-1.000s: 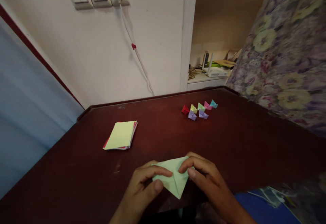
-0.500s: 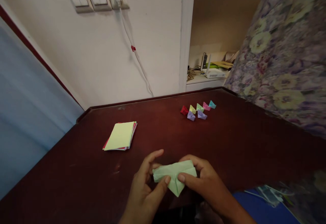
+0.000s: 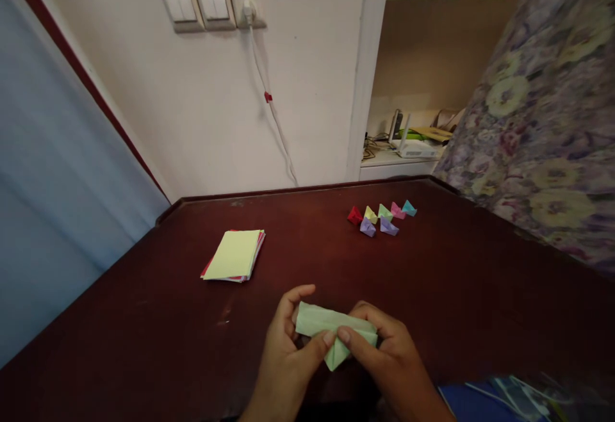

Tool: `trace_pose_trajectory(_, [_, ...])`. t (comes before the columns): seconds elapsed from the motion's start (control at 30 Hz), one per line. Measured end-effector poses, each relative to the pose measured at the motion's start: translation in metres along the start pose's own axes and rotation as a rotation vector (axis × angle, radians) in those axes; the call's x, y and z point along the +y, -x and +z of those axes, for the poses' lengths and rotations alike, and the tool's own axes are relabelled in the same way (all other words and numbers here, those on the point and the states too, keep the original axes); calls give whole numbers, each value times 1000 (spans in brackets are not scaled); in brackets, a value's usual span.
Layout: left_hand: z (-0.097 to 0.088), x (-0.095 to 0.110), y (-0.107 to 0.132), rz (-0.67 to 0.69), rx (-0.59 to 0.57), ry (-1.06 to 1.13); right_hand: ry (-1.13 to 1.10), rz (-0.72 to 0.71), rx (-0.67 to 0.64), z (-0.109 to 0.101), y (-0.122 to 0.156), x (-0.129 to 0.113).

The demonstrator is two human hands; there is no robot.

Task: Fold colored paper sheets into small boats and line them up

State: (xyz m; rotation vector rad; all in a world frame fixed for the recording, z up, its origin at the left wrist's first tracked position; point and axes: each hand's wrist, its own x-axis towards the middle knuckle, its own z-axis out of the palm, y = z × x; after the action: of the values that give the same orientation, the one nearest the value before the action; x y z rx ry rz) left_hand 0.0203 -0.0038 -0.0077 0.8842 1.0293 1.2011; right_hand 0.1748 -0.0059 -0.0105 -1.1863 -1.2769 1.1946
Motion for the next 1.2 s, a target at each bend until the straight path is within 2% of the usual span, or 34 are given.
trace_pose_trajectory(0.23, [7,-20,0,-19,28,199,-22,9,91,8,0,15])
trace_pose_trajectory(0.33, [6,-17,-1,25,36,222,-22,-48,16,1,-1,19])
trace_pose_trajectory(0.43, [1,-4,-1,-5,-54,268,-49,-167,-65,-17,-3,20])
trace_pose_trajectory(0.5, [-3,5,-1,-96,-167,307,7,-257,36,-30,-5,16])
trace_pose_trajectory(0.53, [-5,8,-1,-142,-220,320,75,-325,33,-35,-5,13])
trace_pose_trajectory(0.57, [-7,10,-1,-192,-271,334,158,-398,0,-39,-5,9])
trace_pose_trajectory(0.67, [-9,9,-1,-317,-387,363,371,-585,-246,-41,-6,-6])
trace_pose_trajectory(0.77, [-9,4,-2,-369,-462,374,451,-662,-407,-37,-7,-16])
trace_pose_trajectory(0.87, [-8,-2,-2,-361,-495,381,429,-654,-441,-32,-7,-15])
trace_pose_trajectory(0.97, [-10,-8,-2,-348,-473,340,317,-601,-398,-27,-7,-11])
trace_pose_trajectory(1.03, [-15,-10,-2,-298,-441,259,260,-485,-313,-24,-7,-9])
trace_pose_trajectory(1.13, [-25,-6,-2,-126,-362,108,266,-254,-169,-19,-8,-9])
trace_pose_trajectory(1.2, [-29,-1,-2,-55,-323,25,305,-153,-153,-16,-9,-9])
